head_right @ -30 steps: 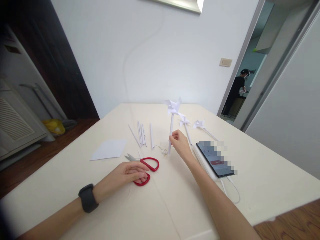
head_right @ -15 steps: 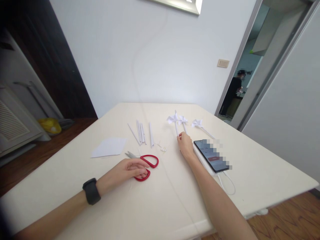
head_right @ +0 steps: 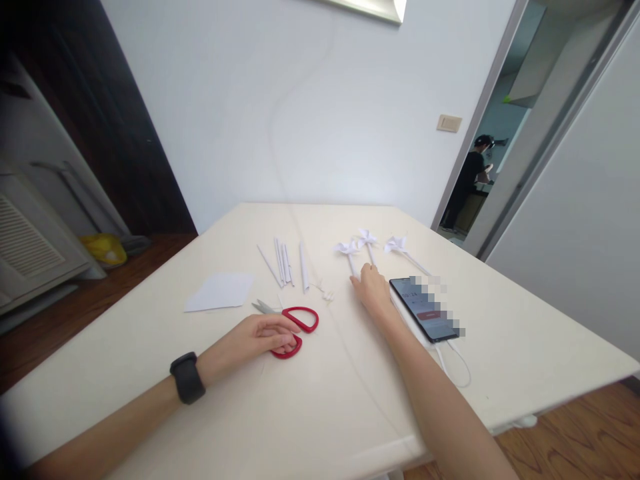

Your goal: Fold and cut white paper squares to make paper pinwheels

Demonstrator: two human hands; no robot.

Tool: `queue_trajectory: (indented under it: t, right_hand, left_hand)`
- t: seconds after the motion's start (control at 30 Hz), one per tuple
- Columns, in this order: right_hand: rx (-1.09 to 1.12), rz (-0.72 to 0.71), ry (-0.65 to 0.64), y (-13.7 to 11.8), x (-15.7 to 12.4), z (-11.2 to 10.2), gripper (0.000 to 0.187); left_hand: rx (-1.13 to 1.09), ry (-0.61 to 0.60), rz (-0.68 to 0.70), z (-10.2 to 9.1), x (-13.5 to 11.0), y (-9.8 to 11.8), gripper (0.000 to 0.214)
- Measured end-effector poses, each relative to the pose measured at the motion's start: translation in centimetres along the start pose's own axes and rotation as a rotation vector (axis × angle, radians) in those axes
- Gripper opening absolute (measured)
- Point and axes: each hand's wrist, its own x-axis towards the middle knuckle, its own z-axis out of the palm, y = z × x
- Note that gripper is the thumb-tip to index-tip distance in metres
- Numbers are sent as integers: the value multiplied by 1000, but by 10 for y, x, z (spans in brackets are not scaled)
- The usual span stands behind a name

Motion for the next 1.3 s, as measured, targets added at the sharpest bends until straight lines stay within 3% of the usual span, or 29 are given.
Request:
queue_trajectory:
  t: [0.23,0.6,1.3]
  right_hand:
    - [-67,-106,-126,-1,-13,-5,11]
    - [-83,-64,-43,5,10,11,19]
    - [-299,-16,136,11,8,13,32]
  left_hand:
    - [178,37,63,2,-3,-3,25]
    - [214,41,76,3,-4,-2,22]
    - [230,38,91,3,-4,-2,23]
